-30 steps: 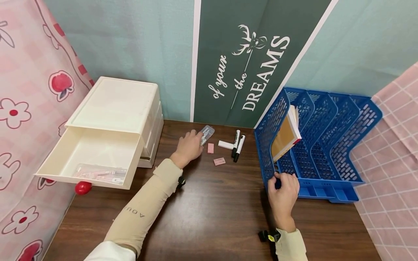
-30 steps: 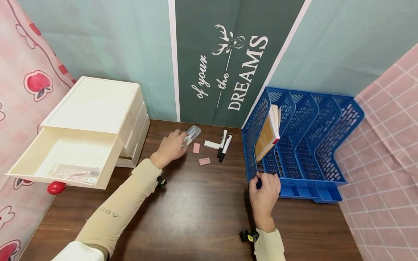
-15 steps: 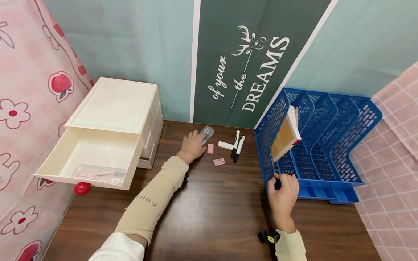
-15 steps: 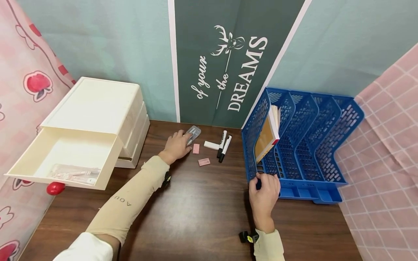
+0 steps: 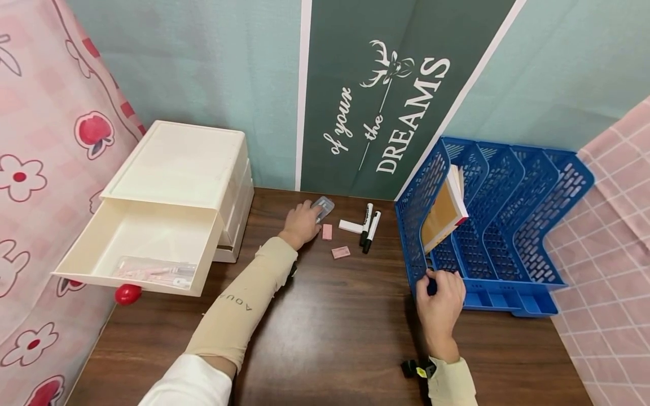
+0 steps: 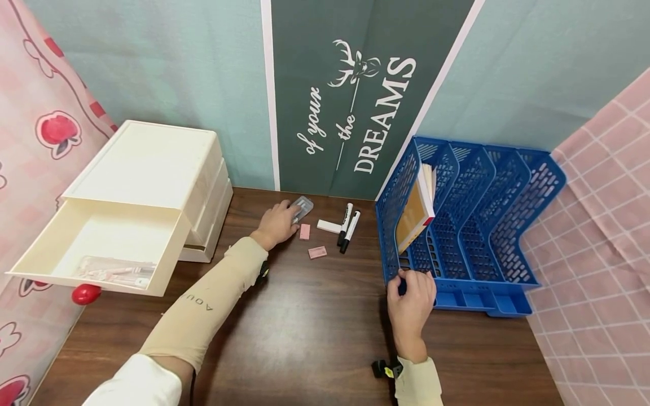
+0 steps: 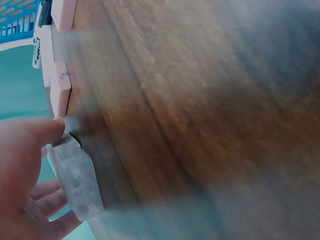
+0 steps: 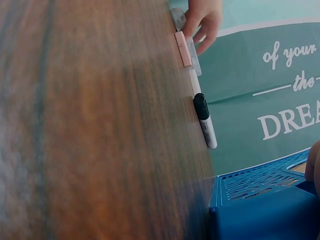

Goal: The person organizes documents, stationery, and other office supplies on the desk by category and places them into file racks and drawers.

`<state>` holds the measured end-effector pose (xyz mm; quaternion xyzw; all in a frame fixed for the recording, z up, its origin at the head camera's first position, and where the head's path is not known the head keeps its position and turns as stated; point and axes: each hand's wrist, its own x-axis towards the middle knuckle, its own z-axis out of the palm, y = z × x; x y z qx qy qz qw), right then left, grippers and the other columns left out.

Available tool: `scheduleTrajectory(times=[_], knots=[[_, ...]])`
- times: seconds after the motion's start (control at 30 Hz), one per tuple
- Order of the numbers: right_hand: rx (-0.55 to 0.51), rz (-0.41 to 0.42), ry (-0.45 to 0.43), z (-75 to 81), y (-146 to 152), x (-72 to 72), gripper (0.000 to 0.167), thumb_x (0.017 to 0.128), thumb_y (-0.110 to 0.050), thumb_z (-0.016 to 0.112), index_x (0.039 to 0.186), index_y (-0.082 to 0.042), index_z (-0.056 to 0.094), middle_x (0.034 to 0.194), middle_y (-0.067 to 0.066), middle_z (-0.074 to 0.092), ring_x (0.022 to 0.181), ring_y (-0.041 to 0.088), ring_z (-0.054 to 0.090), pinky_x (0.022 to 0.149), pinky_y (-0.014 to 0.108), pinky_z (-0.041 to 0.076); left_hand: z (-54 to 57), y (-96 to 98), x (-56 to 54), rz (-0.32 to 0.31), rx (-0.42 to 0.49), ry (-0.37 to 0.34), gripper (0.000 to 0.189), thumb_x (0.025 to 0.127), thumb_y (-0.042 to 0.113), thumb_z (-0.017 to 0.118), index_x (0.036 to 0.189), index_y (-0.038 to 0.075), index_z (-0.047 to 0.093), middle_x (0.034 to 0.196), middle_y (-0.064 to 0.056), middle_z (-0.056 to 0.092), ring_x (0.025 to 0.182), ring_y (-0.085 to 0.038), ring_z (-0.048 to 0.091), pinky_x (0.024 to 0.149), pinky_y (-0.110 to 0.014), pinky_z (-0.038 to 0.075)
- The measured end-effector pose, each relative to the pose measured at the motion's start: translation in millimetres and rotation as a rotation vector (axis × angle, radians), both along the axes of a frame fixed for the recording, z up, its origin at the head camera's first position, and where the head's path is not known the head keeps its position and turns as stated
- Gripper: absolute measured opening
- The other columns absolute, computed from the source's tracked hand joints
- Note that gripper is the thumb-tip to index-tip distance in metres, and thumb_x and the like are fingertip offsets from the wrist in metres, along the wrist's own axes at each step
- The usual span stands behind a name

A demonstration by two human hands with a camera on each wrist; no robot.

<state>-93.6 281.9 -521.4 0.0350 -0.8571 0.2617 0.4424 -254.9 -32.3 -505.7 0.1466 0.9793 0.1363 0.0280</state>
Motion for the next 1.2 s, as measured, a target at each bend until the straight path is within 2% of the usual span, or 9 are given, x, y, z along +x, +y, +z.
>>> scheduleTrajectory(times=[0.17, 0.47, 0.73, 1.2], knots=[[0.0, -0.001, 0.003, 0.0, -0.1, 0.3, 0.006, 0.08, 0.005, 0.061, 0.082, 0.003, 0.065, 0.081, 0.02, 0.066, 0.084, 0.042, 0.059, 0.105, 0.059, 0.036, 2.6, 2.9, -3.1, -0.013, 0.005, -0.002, 0.048, 0.096, 0.024, 0.07, 0.141, 0.012, 0.056, 0.13, -0.018, 0.058, 0.114, -0.033, 0.059, 0.091, -0.047, 0.053], [0.001, -0.001, 0.003, 0.2, 0.0, 0.5, 0.005, 0.079, 0.006, 0.061, 0.082, 0.003, 0.064, 0.081, 0.021, 0.065, 0.085, 0.042, 0.058, 0.107, 0.058, 0.036, 8.9, 6.3, -8.1, 0.023, -0.005, -0.055, 0.053, 0.095, 0.024, 0.072, 0.144, 0.014, 0.053, 0.126, -0.017, 0.057, 0.117, -0.033, 0.059, 0.088, -0.048, 0.054], [0.004, 0.004, 0.003, 0.3, -0.4, 0.2, 0.006, 0.079, 0.006, 0.062, 0.083, 0.003, 0.064, 0.081, 0.02, 0.065, 0.085, 0.042, 0.058, 0.106, 0.059, 0.036, 13.4, 7.4, -7.5, 0.041, 0.016, -0.092, 0.061, 0.091, 0.016, 0.071, 0.148, 0.011, 0.049, 0.125, -0.019, 0.055, 0.117, -0.033, 0.057, 0.09, -0.049, 0.053], [0.004, -0.008, -0.007, 0.2, -0.1, 0.9, 0.006, 0.078, 0.006, 0.062, 0.082, 0.002, 0.064, 0.081, 0.02, 0.066, 0.085, 0.041, 0.059, 0.109, 0.054, 0.036, 20.2, 0.8, -4.6, 0.009, -0.008, -0.121, 0.053, 0.09, 0.02, 0.072, 0.14, 0.012, 0.059, 0.118, -0.016, 0.057, 0.106, -0.028, 0.058, 0.085, -0.046, 0.054]])
